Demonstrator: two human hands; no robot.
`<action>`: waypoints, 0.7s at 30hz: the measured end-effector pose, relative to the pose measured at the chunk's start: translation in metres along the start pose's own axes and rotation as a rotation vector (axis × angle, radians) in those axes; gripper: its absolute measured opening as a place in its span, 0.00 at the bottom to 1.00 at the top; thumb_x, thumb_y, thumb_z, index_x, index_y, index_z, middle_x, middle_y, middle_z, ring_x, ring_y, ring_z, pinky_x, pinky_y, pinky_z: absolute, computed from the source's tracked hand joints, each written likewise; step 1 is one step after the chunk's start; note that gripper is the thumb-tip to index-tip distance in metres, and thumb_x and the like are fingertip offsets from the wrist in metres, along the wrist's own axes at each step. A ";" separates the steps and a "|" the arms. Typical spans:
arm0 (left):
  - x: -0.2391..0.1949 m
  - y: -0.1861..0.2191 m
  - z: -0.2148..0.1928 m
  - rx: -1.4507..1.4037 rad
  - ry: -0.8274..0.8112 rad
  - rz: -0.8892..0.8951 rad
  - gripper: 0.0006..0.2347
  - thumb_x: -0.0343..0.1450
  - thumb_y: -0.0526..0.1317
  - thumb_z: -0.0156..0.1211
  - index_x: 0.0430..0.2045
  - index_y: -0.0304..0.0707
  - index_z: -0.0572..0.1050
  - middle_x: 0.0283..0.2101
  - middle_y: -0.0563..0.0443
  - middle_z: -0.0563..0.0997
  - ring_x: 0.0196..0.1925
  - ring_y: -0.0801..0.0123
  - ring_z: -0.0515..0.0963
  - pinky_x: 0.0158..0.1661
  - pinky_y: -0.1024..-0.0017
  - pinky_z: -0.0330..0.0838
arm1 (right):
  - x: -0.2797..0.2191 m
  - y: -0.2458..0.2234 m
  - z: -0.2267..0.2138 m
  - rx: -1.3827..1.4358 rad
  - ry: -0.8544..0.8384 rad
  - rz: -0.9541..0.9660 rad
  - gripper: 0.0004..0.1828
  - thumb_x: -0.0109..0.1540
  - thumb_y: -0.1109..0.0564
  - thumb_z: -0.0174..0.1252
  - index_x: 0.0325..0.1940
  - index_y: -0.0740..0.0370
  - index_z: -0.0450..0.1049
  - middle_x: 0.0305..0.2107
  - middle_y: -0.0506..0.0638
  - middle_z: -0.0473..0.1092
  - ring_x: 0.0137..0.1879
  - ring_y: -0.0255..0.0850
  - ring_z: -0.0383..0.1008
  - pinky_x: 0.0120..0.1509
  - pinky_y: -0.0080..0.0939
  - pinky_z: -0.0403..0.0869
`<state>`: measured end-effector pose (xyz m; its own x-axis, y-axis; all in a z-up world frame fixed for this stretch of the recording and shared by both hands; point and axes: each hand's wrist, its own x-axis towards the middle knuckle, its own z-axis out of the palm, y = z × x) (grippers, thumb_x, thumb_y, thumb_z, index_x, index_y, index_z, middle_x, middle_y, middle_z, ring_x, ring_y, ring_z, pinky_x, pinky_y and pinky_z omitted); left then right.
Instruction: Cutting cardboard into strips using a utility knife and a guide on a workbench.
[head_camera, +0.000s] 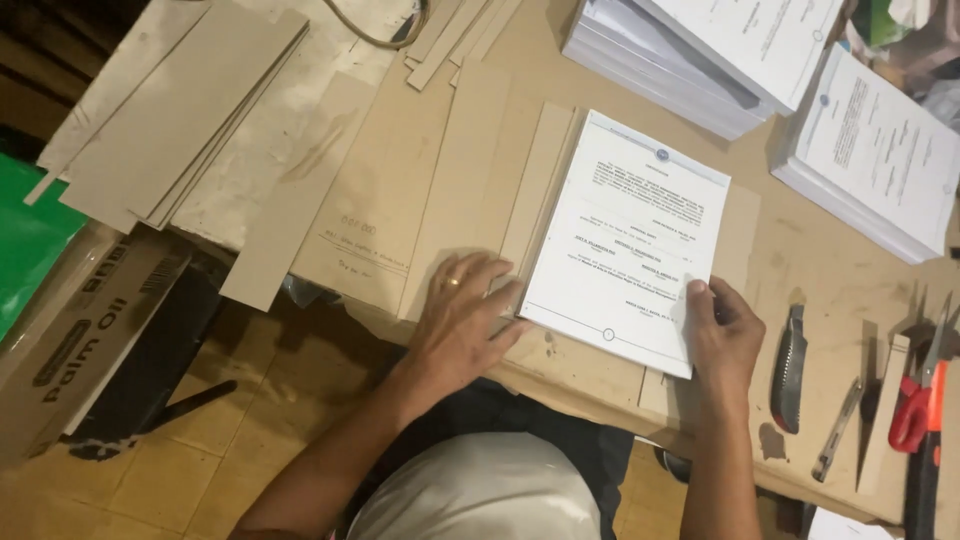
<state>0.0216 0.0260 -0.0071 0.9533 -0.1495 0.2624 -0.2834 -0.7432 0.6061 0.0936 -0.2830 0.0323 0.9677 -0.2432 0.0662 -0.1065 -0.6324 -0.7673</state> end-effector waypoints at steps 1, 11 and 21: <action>0.000 0.002 -0.003 -0.044 0.018 -0.027 0.19 0.69 0.51 0.65 0.50 0.41 0.80 0.58 0.46 0.74 0.67 0.49 0.66 0.66 0.40 0.52 | 0.002 0.001 0.000 -0.008 -0.014 0.008 0.21 0.72 0.48 0.62 0.60 0.67 0.77 0.36 0.66 0.75 0.42 0.48 0.74 0.42 0.51 0.75; -0.005 0.014 0.008 -0.151 0.110 -0.221 0.17 0.63 0.44 0.72 0.43 0.37 0.82 0.59 0.45 0.70 0.69 0.43 0.60 0.68 0.39 0.48 | 0.003 -0.010 0.003 -0.062 -0.029 0.086 0.21 0.72 0.47 0.62 0.62 0.65 0.76 0.47 0.70 0.74 0.58 0.61 0.74 0.58 0.60 0.75; -0.004 0.020 0.002 -0.222 0.108 -0.221 0.15 0.64 0.40 0.71 0.42 0.34 0.82 0.61 0.40 0.67 0.71 0.39 0.57 0.68 0.38 0.43 | 0.000 -0.029 0.008 -0.078 -0.030 0.127 0.20 0.73 0.47 0.61 0.63 0.64 0.75 0.49 0.70 0.73 0.60 0.62 0.73 0.59 0.58 0.74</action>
